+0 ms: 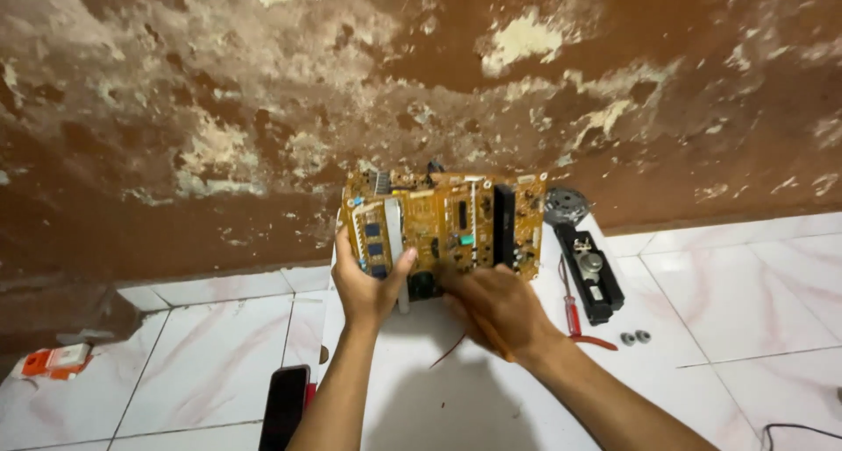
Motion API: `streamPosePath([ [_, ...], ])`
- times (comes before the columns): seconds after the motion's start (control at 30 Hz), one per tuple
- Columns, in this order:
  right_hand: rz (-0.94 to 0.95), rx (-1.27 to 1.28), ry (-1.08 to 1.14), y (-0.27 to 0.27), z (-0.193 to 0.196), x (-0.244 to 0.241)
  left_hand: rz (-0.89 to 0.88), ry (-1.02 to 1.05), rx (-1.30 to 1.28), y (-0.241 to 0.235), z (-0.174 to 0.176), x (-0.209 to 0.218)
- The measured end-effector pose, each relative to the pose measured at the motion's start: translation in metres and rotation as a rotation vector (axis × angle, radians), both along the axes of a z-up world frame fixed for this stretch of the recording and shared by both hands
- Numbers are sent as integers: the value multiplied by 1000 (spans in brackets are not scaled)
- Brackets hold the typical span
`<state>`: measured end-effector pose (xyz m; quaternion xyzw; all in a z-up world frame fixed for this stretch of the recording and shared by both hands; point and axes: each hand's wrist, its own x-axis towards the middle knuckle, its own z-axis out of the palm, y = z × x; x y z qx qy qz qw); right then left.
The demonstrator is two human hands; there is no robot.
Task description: The person uses pliers to loosen and remove a component from a green circuit board, then repositions the boards on the table and brushes dust off the surface and components of a larger brown circuit board, turning it to reach different areas.
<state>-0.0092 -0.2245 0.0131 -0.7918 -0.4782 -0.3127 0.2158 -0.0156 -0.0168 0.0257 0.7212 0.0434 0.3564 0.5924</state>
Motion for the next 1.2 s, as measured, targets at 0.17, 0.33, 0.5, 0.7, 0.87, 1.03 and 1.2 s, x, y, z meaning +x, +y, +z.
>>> streamPosePath([
  [0.17, 52, 73, -13, 1, 18, -14, -27, 4, -9, 2, -1, 3],
  [0.33, 71, 197, 108, -3, 35, -19, -59, -8, 41, 8, -10, 7],
  [0.5, -187, 167, 512, -2, 39, -42, -5, 51, 105, 9, -27, 15],
  [0.7, -535, -306, 695, -3, 0, -95, 10, 112, 84, 12, -40, 26],
  [0.87, -538, 258, 554, -14, 19, -89, 1, 122, 81, 11, -41, 26],
  [1.03, -641, 609, 465, -40, 58, -8, -14, -89, 47, 19, -47, 30],
  [1.2, -491, 790, 898, -29, 64, 16, 12, -87, 80, 16, -44, 25],
])
